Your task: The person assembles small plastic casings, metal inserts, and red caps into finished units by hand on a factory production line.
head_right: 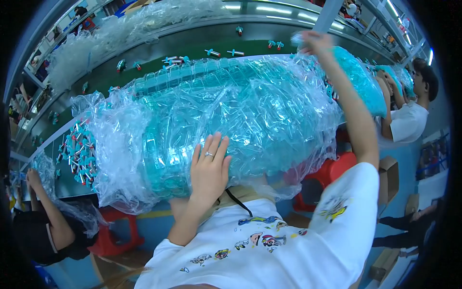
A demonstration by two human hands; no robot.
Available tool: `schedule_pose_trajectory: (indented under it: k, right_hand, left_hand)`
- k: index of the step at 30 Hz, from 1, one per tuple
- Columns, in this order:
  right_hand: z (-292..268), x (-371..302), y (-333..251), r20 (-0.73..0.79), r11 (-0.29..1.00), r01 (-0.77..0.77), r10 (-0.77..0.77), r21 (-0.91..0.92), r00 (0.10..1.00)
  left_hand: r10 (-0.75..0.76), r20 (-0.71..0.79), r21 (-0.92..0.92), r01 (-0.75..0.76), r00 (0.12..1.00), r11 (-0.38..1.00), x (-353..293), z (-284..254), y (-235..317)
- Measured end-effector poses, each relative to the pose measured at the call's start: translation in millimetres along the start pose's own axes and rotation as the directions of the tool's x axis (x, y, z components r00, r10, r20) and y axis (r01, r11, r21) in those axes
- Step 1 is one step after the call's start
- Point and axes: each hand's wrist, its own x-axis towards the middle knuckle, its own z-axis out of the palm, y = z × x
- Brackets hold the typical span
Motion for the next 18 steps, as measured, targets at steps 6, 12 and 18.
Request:
schedule_pose_trajectory:
  k: [6, 12, 18]
  right_hand:
    - [27.9, -71.7, -90.3, 0.335, 0.97, 0.188, -0.23, 0.151, 0.914]
    - [94.9, -183.9, -105.7, 0.605, 0.822, 0.047, -0.454, 0.567, 0.654]
    - [120.6, -193.4, -140.4, 0.883, 0.919, 0.07, -0.393, 0.389, 0.257]
  left_hand:
    - [-0.013, -0.098, -0.199, -0.007, 0.995, 0.98, 8.3, -18.2, 1.3]
    - [-0.134, -0.331, -0.66, -0.128, 0.934, 0.74, 6.7, -29.3, -8.7]
    - [-0.289, -0.236, -0.956, -0.169, 0.928, 0.239, 4.9, -36.6, -8.7]
